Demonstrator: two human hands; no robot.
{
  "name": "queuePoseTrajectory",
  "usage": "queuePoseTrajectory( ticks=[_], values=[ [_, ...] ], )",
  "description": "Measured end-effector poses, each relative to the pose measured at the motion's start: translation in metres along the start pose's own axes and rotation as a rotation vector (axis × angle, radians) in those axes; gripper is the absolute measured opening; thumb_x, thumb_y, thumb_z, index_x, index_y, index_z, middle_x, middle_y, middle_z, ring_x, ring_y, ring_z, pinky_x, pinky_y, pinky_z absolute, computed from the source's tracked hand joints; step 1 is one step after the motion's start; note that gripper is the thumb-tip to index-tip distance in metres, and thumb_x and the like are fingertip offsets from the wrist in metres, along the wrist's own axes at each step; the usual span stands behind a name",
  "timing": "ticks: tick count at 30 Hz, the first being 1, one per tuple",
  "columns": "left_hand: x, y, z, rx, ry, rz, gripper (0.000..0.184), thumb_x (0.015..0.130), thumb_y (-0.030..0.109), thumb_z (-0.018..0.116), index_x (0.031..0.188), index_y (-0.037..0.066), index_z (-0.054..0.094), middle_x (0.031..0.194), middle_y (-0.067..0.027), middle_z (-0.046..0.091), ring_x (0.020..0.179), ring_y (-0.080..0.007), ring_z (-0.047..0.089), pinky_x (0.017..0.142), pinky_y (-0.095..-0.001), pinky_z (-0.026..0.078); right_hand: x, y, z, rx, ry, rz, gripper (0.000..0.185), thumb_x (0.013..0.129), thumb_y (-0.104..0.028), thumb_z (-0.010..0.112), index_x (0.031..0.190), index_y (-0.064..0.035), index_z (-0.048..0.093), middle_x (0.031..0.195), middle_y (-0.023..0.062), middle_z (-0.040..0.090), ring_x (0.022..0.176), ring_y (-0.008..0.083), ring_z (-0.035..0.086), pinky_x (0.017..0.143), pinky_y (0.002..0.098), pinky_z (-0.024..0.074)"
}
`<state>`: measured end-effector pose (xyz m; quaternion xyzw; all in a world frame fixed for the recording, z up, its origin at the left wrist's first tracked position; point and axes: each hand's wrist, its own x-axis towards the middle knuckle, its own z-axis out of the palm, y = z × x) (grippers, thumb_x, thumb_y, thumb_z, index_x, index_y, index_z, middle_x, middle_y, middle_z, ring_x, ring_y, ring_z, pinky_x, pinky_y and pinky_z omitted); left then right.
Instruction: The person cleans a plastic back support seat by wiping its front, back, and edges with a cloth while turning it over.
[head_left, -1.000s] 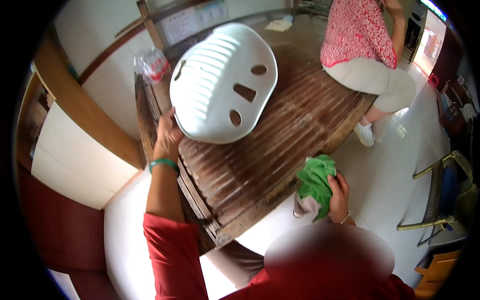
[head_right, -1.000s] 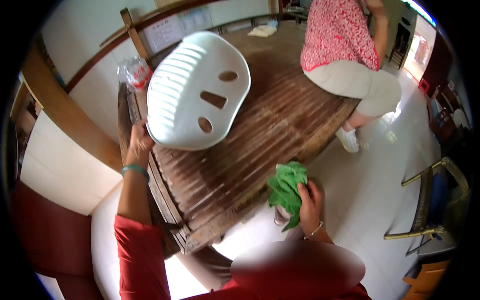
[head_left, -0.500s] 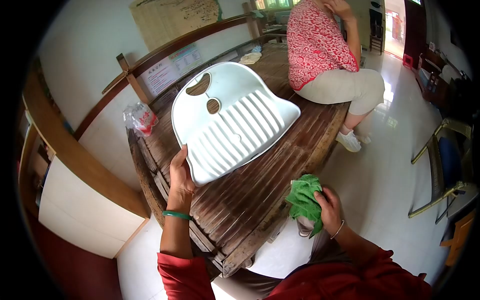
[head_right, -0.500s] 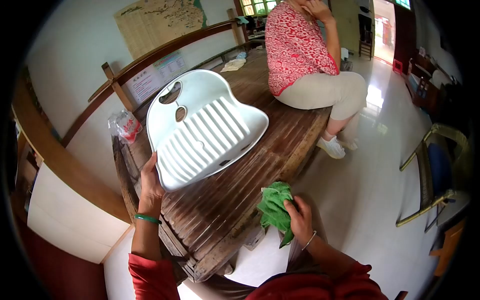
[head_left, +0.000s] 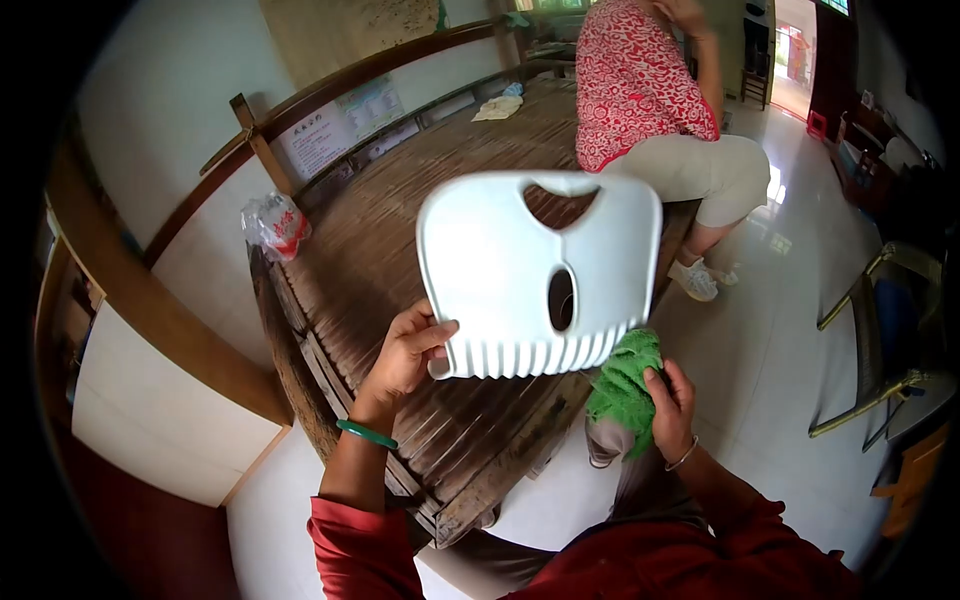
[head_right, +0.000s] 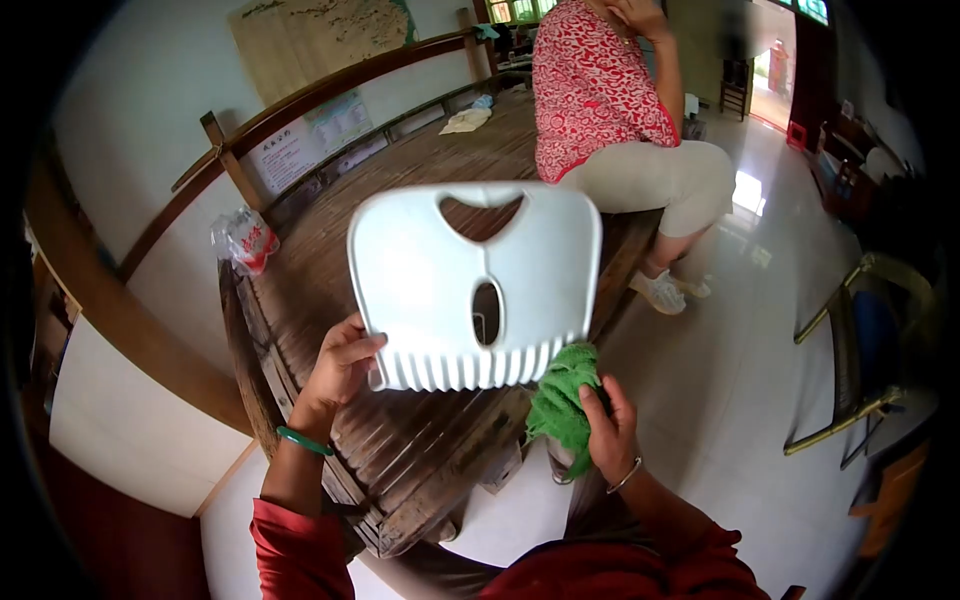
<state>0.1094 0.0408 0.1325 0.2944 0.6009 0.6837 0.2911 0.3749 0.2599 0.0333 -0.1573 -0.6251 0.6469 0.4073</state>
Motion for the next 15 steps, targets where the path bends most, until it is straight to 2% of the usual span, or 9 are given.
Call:
queuePoseTrajectory(
  ticks=[2,3,4,6,7,10,13,15],
  values=[
    [0.001,-0.005,-0.003,0.041,-0.084,-0.062,0.025,0.091,0.011,0.057,0.112,-0.002,0.059,0.094,-0.0044,0.065,0.077,-0.0111,0.060,0.066,-0.0250,0.046,0.003,0.006,-0.001,0.003,-0.007,0.028,0.010,0.096,-0.011,0.058,0.096,-0.0010,0.060,0.083,-0.0046,0.055,0.077,0.0030,0.046,0.068,0.0202,0.0391],
    [0.002,-0.006,-0.009,0.160,-0.114,-0.101,0.029,0.089,0.009,0.057,0.115,-0.004,0.058,0.093,-0.0054,0.065,0.078,-0.0119,0.061,0.068,-0.0251,0.048,0.006,0.007,-0.001,0.005,0.001,0.016,0.010,0.095,-0.010,0.058,0.096,-0.0010,0.060,0.083,-0.0040,0.056,0.077,0.0033,0.047,0.069,0.0205,0.0398],
    [0.002,-0.003,-0.005,0.149,-0.101,-0.118,0.029,0.089,0.009,0.057,0.115,-0.004,0.058,0.093,-0.0054,0.065,0.078,-0.0119,0.061,0.068,-0.0251,0.048,0.007,0.009,0.000,0.007,0.009,0.012,0.010,0.095,-0.010,0.058,0.097,-0.0010,0.061,0.084,-0.0034,0.056,0.078,0.0037,0.048,0.070,0.0209,0.0405],
    [-0.001,-0.004,0.006,0.003,-0.006,-0.129,0.026,0.090,0.010,0.056,0.112,-0.004,0.059,0.091,-0.0071,0.067,0.082,-0.0144,0.064,0.072,-0.0276,0.051,0.011,0.014,-0.001,-0.028,-0.004,0.044,0.012,0.095,-0.011,0.058,0.100,-0.0007,0.062,0.087,-0.0020,0.059,0.080,0.0052,0.051,0.072,0.0217,0.0427],
    [0.002,-0.008,0.000,-0.039,-0.036,-0.150,0.026,0.089,0.009,0.058,0.110,-0.005,0.061,0.096,-0.0098,0.068,0.088,-0.0175,0.067,0.079,-0.0312,0.055,0.017,0.014,0.001,0.033,0.020,0.065,0.014,0.095,-0.013,0.059,0.101,-0.0003,0.063,0.089,-0.0014,0.061,0.080,0.0060,0.053,0.073,0.0220,0.0435],
    [0.003,-0.009,-0.012,0.030,-0.087,-0.230,0.026,0.088,0.008,0.062,0.110,-0.006,0.062,0.103,-0.0117,0.068,0.091,-0.0187,0.067,0.084,-0.0325,0.055,0.028,0.019,0.005,0.054,0.070,0.094,0.020,0.095,-0.016,0.060,0.104,0.0014,0.064,0.091,0.0000,0.063,0.081,0.0074,0.056,0.074,0.0225,0.0451],
    [0.006,-0.012,-0.026,0.095,-0.128,-0.294,0.033,0.086,0.010,0.066,0.114,-0.006,0.061,0.108,-0.0123,0.067,0.097,-0.0190,0.065,0.089,-0.0322,0.053,0.031,0.015,0.013,0.071,0.054,0.149,0.026,0.094,-0.018,0.061,0.109,0.0032,0.062,0.096,0.0026,0.064,0.087,0.0092,0.057,0.078,0.0237,0.0454],
    [0.007,-0.012,-0.038,0.169,-0.209,-0.348,0.045,0.083,0.016,0.072,0.121,-0.004,0.059,0.112,-0.0120,0.065,0.107,-0.0196,0.061,0.097,-0.0328,0.047,0.030,0.004,0.024,0.037,0.141,0.166,0.018,0.096,-0.016,0.059,0.103,0.0007,0.062,0.094,0.0021,0.061,0.086,0.0081,0.052,0.075,0.0235,0.0435]
  ],
)
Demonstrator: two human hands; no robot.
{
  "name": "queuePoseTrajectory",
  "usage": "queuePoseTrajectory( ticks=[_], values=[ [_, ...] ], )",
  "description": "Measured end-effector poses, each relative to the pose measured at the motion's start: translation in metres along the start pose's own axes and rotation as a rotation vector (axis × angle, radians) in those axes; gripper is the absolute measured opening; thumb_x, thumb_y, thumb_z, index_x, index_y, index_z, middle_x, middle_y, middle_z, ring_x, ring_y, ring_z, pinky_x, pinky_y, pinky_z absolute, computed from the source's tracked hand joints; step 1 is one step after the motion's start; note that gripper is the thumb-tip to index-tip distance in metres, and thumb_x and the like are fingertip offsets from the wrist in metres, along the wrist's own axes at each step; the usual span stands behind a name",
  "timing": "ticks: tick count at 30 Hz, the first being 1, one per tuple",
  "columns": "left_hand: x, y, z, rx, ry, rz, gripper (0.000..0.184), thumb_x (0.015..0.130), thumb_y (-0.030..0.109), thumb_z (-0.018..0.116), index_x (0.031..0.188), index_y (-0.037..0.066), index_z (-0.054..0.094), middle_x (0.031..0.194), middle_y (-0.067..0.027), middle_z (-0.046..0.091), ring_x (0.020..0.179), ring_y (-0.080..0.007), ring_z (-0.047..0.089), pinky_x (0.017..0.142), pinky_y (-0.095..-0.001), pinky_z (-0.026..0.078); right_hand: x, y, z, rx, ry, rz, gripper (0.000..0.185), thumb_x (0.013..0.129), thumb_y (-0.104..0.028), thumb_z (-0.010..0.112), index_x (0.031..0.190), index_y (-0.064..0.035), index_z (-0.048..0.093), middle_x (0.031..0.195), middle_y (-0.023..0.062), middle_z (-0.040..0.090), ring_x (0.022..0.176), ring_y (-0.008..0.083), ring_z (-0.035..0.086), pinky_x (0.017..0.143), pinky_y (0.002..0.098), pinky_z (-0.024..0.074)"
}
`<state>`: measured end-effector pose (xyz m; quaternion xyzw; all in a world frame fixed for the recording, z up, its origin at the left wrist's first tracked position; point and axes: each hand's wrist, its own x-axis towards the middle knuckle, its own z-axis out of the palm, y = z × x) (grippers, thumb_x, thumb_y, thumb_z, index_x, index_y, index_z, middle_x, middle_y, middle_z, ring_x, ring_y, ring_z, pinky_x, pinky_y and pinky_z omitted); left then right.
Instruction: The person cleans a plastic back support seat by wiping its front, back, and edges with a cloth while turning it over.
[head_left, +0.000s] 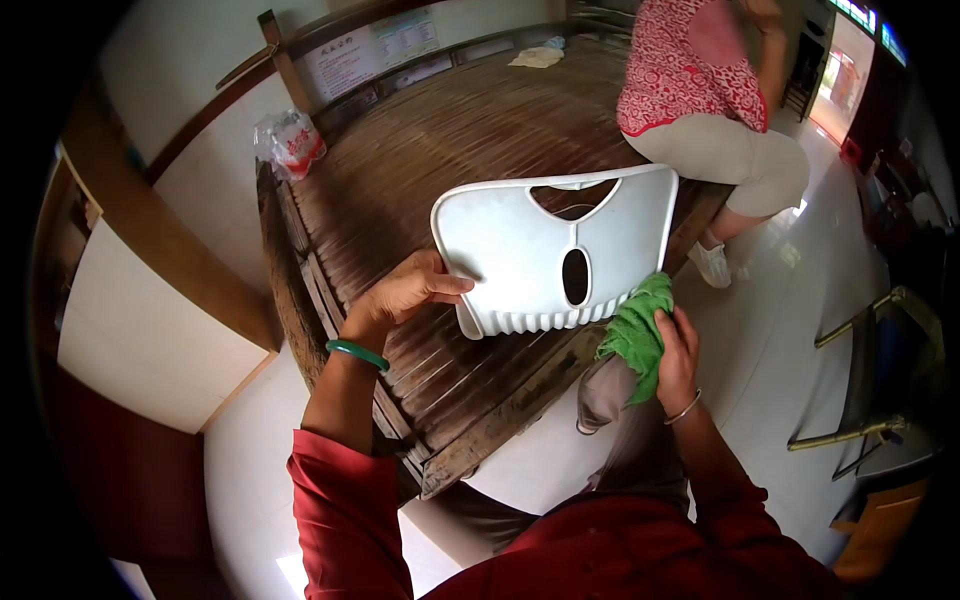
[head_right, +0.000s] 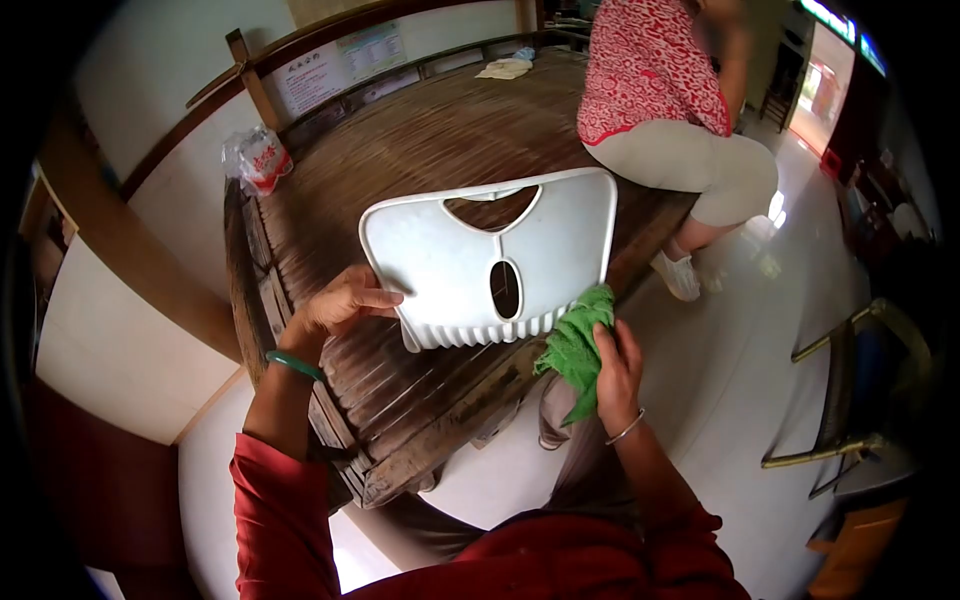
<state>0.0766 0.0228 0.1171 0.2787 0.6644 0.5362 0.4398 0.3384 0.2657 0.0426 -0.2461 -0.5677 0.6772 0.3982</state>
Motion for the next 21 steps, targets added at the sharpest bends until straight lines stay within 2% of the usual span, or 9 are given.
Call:
queuePoseTrajectory(
  ticks=[4,6,10,13,14,16,17,19,21],
  values=[
    [-0.003,-0.002,-0.009,0.034,0.017,0.088,0.050,0.081,0.015,0.073,0.124,-0.004,0.057,0.114,-0.0117,0.065,0.106,-0.0189,0.061,0.098,-0.0318,0.046,0.000,0.012,-0.007,0.012,-0.132,-0.019,0.018,0.096,-0.016,0.058,0.104,0.0005,0.061,0.095,0.0019,0.060,0.087,0.0088,0.052,0.077,0.0238,0.0431],
    [-0.007,0.003,-0.007,-0.105,0.000,0.229,0.041,0.083,0.015,0.074,0.117,-0.004,0.061,0.108,-0.0103,0.067,0.101,-0.0181,0.062,0.096,-0.0324,0.047,-0.004,0.012,-0.008,-0.077,-0.065,-0.004,0.032,0.095,-0.021,0.060,0.114,0.0045,0.059,0.103,0.0046,0.062,0.094,0.0121,0.055,0.084,0.0259,0.0443],
    [-0.011,0.014,0.001,-0.289,0.058,0.330,0.048,0.083,0.020,0.075,0.122,-0.001,0.058,0.115,-0.0092,0.065,0.106,-0.0175,0.060,0.097,-0.0330,0.045,-0.011,-0.006,0.001,-0.061,-0.197,-0.205,0.020,0.098,-0.013,0.053,0.109,0.0022,0.059,0.096,0.0018,0.060,0.089,0.0082,0.051,0.079,0.0234,0.0428],
    [-0.009,0.017,0.005,-0.300,0.150,0.446,0.056,0.094,0.051,0.054,0.129,0.007,0.055,0.122,-0.0048,0.062,0.110,-0.0168,0.058,0.098,-0.0364,0.045,-0.013,-0.022,0.017,-0.169,-0.271,-0.347,0.030,0.098,-0.015,0.055,0.120,0.0045,0.057,0.108,0.0058,0.063,0.097,0.0105,0.055,0.086,0.0239,0.0435],
    [-0.005,0.017,0.007,-0.297,0.175,0.467,0.059,0.097,0.056,0.043,0.129,0.008,0.055,0.120,-0.0043,0.063,0.110,-0.0171,0.058,0.099,-0.0371,0.044,-0.013,-0.032,0.027,-0.181,-0.324,-0.403,0.033,0.097,-0.015,0.056,0.123,0.0051,0.057,0.111,0.0075,0.065,0.098,0.0123,0.057,0.087,0.0260,0.0453],
    [-0.007,0.011,0.007,-0.319,0.218,0.456,0.058,0.098,0.054,0.042,0.130,0.007,0.055,0.120,-0.0048,0.063,0.110,-0.0175,0.059,0.098,-0.0367,0.045,-0.013,-0.052,0.056,-0.138,-0.378,-0.475,0.026,0.093,-0.009,0.061,0.114,0.0047,0.061,0.106,0.0090,0.066,0.095,0.0151,0.060,0.083,0.0302,0.0487],
    [-0.001,0.010,0.010,-0.346,0.244,0.444,0.057,0.099,0.052,0.042,0.130,0.005,0.054,0.120,-0.0053,0.063,0.109,-0.0179,0.059,0.097,-0.0362,0.045,-0.008,-0.054,0.069,-0.173,-0.388,-0.557,0.022,0.091,-0.008,0.062,0.109,0.0036,0.063,0.104,0.0115,0.066,0.095,0.0194,0.062,0.083,0.0309,0.0491],
    [-0.005,0.016,0.020,-0.278,0.179,0.461,0.057,0.101,0.050,0.040,0.129,0.003,0.054,0.121,-0.0069,0.063,0.108,-0.0193,0.060,0.096,-0.0358,0.046,0.004,-0.073,0.099,-0.335,-0.315,-1.003,0.023,0.085,-0.008,0.064,0.106,0.0017,0.064,0.111,0.0176,0.062,0.096,0.0309,0.064,0.083,0.0356,0.0505],
    [-0.008,0.015,0.022,-0.261,0.078,0.442,0.056,0.102,0.049,0.037,0.128,0.002,0.054,0.122,-0.0080,0.062,0.109,-0.0195,0.060,0.097,-0.0357,0.046,0.009,-0.075,0.132,-0.303,-0.321,-1.096,0.023,0.080,-0.009,0.065,0.102,-0.0008,0.065,0.113,0.0157,0.060,0.095,0.0328,0.062,0.082,0.0383,0.0513]
  ],
)
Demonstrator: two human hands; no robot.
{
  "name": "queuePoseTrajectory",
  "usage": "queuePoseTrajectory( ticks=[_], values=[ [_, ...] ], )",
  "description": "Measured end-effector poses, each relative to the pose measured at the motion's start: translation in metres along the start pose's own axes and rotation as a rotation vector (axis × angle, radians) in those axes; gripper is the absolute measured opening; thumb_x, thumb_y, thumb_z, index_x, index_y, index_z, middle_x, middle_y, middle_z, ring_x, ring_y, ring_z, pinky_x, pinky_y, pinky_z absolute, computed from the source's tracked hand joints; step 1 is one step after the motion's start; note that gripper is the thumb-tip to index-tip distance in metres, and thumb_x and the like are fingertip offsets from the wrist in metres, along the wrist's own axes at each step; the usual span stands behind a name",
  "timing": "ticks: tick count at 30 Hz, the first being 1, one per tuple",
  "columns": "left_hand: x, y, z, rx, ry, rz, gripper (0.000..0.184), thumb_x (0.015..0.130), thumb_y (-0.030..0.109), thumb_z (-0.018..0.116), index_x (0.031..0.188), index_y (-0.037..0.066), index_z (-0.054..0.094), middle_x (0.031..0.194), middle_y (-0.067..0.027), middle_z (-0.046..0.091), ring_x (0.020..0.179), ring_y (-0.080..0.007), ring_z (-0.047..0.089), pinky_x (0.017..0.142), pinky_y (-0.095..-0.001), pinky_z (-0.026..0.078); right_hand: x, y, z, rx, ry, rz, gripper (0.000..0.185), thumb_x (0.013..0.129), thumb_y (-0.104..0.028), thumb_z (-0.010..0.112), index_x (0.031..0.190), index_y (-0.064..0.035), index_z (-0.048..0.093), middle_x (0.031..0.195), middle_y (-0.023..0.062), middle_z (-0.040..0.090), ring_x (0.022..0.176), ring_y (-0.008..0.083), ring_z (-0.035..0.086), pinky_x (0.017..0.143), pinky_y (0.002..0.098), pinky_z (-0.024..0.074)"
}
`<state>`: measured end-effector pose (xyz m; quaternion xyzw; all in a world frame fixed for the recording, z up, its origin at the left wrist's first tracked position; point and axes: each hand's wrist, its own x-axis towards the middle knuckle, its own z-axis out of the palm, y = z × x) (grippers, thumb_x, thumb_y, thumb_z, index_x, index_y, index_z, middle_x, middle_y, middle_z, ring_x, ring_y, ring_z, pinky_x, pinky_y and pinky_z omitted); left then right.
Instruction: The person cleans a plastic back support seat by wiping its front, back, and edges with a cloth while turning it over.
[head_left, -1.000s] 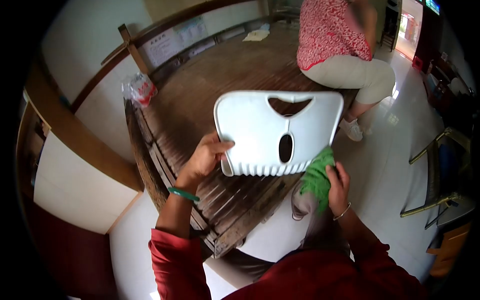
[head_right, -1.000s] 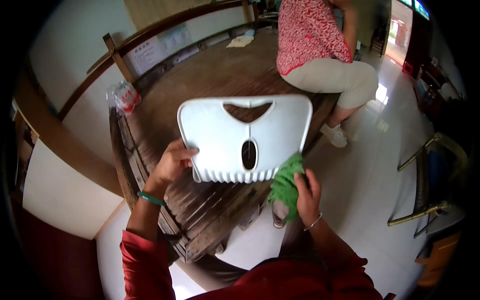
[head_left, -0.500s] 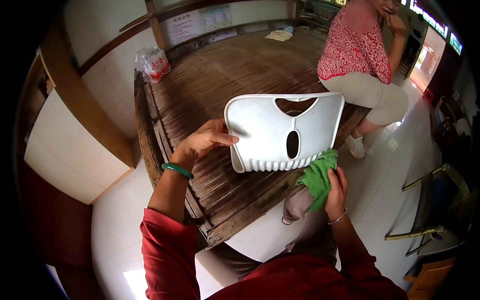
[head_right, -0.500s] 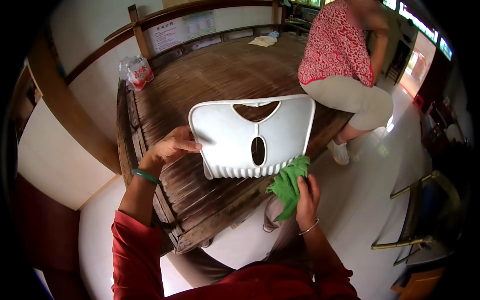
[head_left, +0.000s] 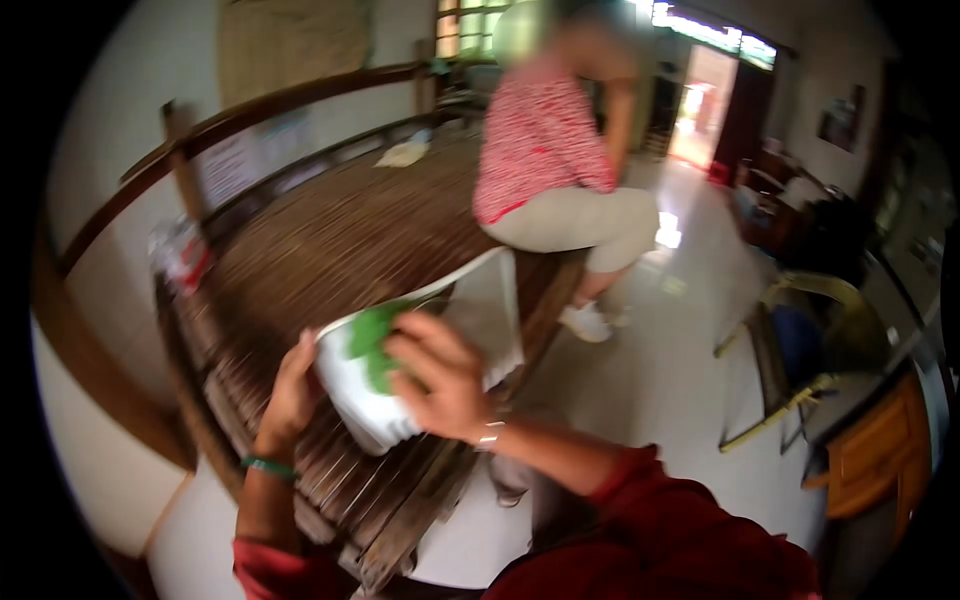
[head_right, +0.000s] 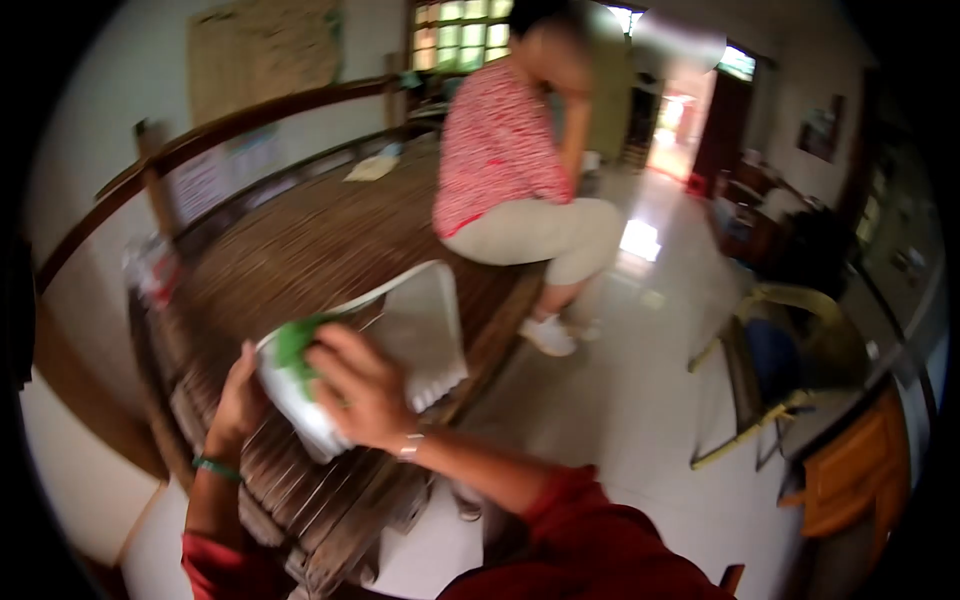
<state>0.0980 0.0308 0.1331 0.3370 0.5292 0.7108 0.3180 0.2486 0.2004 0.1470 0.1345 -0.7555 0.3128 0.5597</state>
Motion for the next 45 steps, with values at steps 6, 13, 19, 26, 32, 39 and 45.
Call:
queuePoseTrajectory(
  ticks=[6,13,19,26,32,39,45],
  values=[
    [0.012,-0.015,-0.007,-0.125,0.170,0.020,0.050,0.099,0.050,0.044,0.111,0.006,0.064,0.103,-0.0038,0.065,0.098,-0.0142,0.059,0.088,-0.0315,0.045,-0.010,0.020,0.047,-0.244,-0.152,-0.202,0.036,0.082,-0.016,0.060,0.118,-0.0077,0.057,0.124,0.0078,0.052,0.107,0.0294,0.053,0.091,0.0427,0.0456],
    [0.006,-0.009,-0.009,0.025,0.098,0.084,0.053,0.096,0.053,0.051,0.107,0.003,0.065,0.099,-0.0038,0.066,0.090,-0.0134,0.059,0.083,-0.0300,0.046,-0.027,0.020,0.053,-0.198,-0.239,-0.107,0.035,0.080,-0.018,0.063,0.113,-0.0073,0.058,0.124,0.0065,0.051,0.105,0.0278,0.052,0.088,0.0412,0.0456],
    [0.004,-0.012,0.012,0.121,0.143,0.107,0.032,0.088,0.021,0.072,0.110,0.001,0.064,0.099,-0.0032,0.068,0.086,-0.0121,0.061,0.077,-0.0292,0.049,-0.064,0.025,0.053,-0.204,-0.337,-0.039,0.032,0.078,-0.021,0.064,0.107,-0.0085,0.058,0.118,0.0065,0.052,0.102,0.0265,0.052,0.090,0.0413,0.0444],
    [0.005,-0.016,0.021,0.226,0.251,0.023,0.018,0.091,0.013,0.066,0.105,0.002,0.069,0.091,-0.0007,0.068,0.079,-0.0114,0.061,0.071,-0.0265,0.049,-0.074,0.026,0.049,-0.177,-0.276,-0.021,0.029,0.073,-0.016,0.067,0.100,-0.0074,0.062,0.112,0.0070,0.055,0.095,0.0266,0.056,0.081,0.0395,0.0487],
    [0.014,-0.033,-0.003,0.128,0.233,-0.021,0.030,0.094,0.032,0.065,0.102,0.004,0.068,0.086,-0.0003,0.067,0.076,-0.0101,0.058,0.069,-0.0264,0.046,-0.072,0.033,0.056,-0.181,-0.257,0.003,0.020,0.075,-0.019,0.062,0.092,-0.0081,0.060,0.103,0.0054,0.057,0.089,0.0254,0.057,0.076,0.0394,0.0487],
    [0.017,-0.030,-0.001,0.137,0.330,-0.038,0.036,0.089,0.041,0.068,0.097,0.006,0.067,0.083,-0.0026,0.066,0.075,-0.0115,0.058,0.070,-0.0288,0.048,-0.123,0.039,0.049,-0.134,-0.523,0.196,0.015,0.071,-0.018,0.062,0.082,-0.0071,0.060,0.092,0.0102,0.060,0.080,0.0315,0.061,0.066,0.0426,0.0506],
    [0.015,-0.028,-0.007,0.117,0.306,-0.069,0.047,0.088,0.047,0.067,0.103,0.003,0.066,0.093,-0.0076,0.068,0.084,-0.0161,0.063,0.083,-0.0330,0.051,-0.126,0.050,0.051,-0.038,-0.589,0.409,0.016,0.072,-0.020,0.064,0.081,-0.0068,0.065,0.080,0.0100,0.063,0.078,0.0320,0.063,0.067,0.0418,0.0507]
  ],
)
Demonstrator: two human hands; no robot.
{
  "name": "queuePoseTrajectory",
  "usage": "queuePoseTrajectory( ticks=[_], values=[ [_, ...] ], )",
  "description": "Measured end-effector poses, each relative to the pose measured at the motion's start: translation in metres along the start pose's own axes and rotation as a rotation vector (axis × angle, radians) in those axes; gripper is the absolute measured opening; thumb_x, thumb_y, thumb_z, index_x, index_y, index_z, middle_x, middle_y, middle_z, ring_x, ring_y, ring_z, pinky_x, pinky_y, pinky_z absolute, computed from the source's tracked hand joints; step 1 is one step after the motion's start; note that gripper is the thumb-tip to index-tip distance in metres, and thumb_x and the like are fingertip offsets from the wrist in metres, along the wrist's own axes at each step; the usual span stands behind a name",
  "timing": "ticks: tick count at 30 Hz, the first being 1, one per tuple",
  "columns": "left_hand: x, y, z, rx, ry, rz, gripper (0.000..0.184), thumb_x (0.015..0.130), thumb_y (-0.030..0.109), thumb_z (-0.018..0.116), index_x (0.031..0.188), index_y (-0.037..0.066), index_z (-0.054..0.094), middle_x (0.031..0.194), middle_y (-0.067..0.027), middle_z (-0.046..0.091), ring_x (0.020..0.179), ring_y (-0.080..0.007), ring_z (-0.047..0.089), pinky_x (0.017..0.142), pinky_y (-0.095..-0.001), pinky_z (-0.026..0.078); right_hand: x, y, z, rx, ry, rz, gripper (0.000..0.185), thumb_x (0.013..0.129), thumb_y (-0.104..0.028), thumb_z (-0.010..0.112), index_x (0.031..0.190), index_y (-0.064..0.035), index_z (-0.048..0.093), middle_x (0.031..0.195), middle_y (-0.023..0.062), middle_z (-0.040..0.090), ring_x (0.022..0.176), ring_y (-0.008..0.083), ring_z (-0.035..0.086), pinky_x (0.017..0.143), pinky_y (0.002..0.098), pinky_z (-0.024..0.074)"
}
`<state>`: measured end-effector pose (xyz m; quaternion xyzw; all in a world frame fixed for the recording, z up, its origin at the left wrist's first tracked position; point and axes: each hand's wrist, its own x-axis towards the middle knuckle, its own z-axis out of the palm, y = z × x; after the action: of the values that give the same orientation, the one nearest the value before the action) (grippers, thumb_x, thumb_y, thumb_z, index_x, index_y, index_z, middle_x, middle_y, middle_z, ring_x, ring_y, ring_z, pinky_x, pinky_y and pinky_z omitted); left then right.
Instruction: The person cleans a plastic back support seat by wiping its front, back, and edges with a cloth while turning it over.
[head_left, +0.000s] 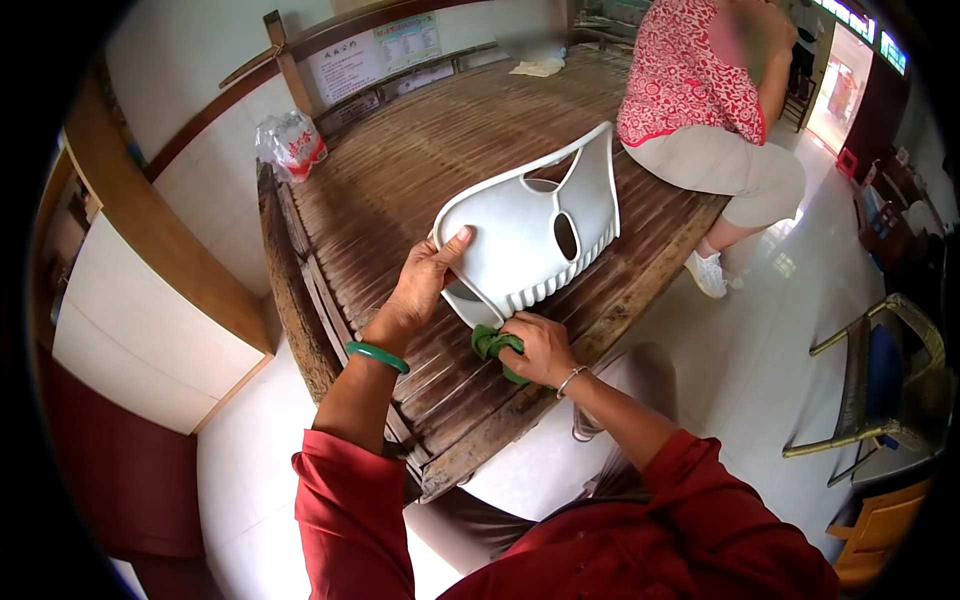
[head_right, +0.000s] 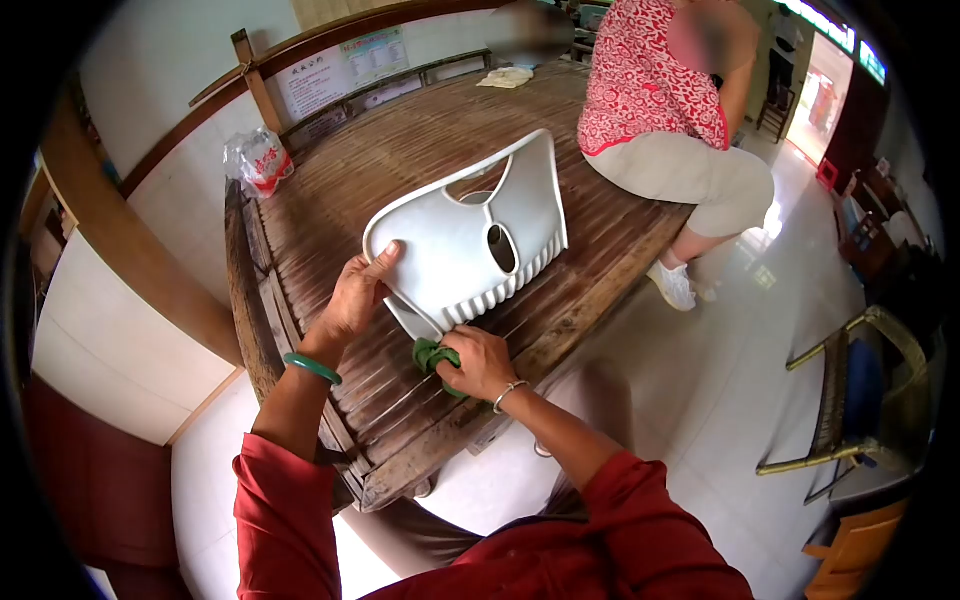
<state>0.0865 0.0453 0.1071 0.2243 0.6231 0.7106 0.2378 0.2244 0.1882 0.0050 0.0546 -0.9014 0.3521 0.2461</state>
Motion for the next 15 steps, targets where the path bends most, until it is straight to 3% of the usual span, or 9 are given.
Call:
queuePoseTrajectory(
  ticks=[3,6,9,10,11,15],
  values=[
    [0.000,-0.006,-0.007,0.050,-0.003,-0.112,0.040,0.091,0.038,0.068,0.104,0.000,0.067,0.098,-0.0066,0.069,0.089,-0.0144,0.064,0.082,-0.0299,0.052,0.000,0.001,-0.001,0.032,0.003,0.012,0.016,0.073,-0.019,0.064,0.083,-0.0070,0.065,0.081,0.0101,0.063,0.078,0.0322,0.063,0.068,0.0411,0.0506],
    [-0.003,-0.012,-0.006,0.201,-0.180,-0.176,0.044,0.084,0.032,0.076,0.110,-0.002,0.067,0.102,-0.0097,0.069,0.090,-0.0152,0.063,0.083,-0.0308,0.052,0.001,0.001,-0.004,0.058,-0.003,0.038,0.018,0.073,-0.018,0.064,0.086,-0.0066,0.066,0.082,0.0106,0.064,0.077,0.0326,0.064,0.068,0.0401,0.0506],
    [0.001,-0.021,-0.006,0.259,-0.219,-0.220,0.049,0.076,0.030,0.083,0.107,-0.004,0.068,0.102,-0.0123,0.070,0.093,-0.0191,0.065,0.084,-0.0304,0.053,0.001,0.004,-0.002,0.072,-0.011,0.051,0.019,0.073,-0.019,0.065,0.087,-0.0069,0.067,0.084,0.0106,0.065,0.077,0.0327,0.064,0.068,0.0399,0.0507],
    [0.003,-0.025,-0.004,0.306,-0.255,-0.173,0.047,0.075,0.025,0.084,0.108,-0.004,0.068,0.102,-0.0124,0.071,0.093,-0.0196,0.064,0.086,-0.0306,0.050,0.001,0.005,-0.002,0.086,-0.006,0.056,0.019,0.074,-0.019,0.065,0.088,-0.0071,0.068,0.085,0.0107,0.065,0.078,0.0328,0.064,0.068,0.0400,0.0508],
    [0.003,-0.027,-0.006,0.358,-0.305,-0.285,0.045,0.076,0.017,0.083,0.114,0.000,0.067,0.111,-0.0096,0.068,0.108,-0.0200,0.059,0.097,-0.0339,0.045,0.001,0.005,-0.001,0.084,0.000,0.053,0.019,0.074,-0.019,0.065,0.088,-0.0071,0.068,0.085,0.0107,0.065,0.078,0.0328,0.064,0.068,0.0400,0.0508],
    [-0.001,-0.024,0.007,0.560,-0.421,-0.372,0.047,0.079,0.016,0.079,0.120,-0.002,0.063,0.112,-0.0112,0.068,0.108,-0.0200,0.060,0.098,-0.0334,0.044,-0.001,0.009,0.000,0.138,0.059,0.084,0.021,0.073,-0.023,0.067,0.088,-0.0085,0.067,0.084,0.0096,0.065,0.078,0.0328,0.064,0.067,0.0416,0.0514]
  ],
)
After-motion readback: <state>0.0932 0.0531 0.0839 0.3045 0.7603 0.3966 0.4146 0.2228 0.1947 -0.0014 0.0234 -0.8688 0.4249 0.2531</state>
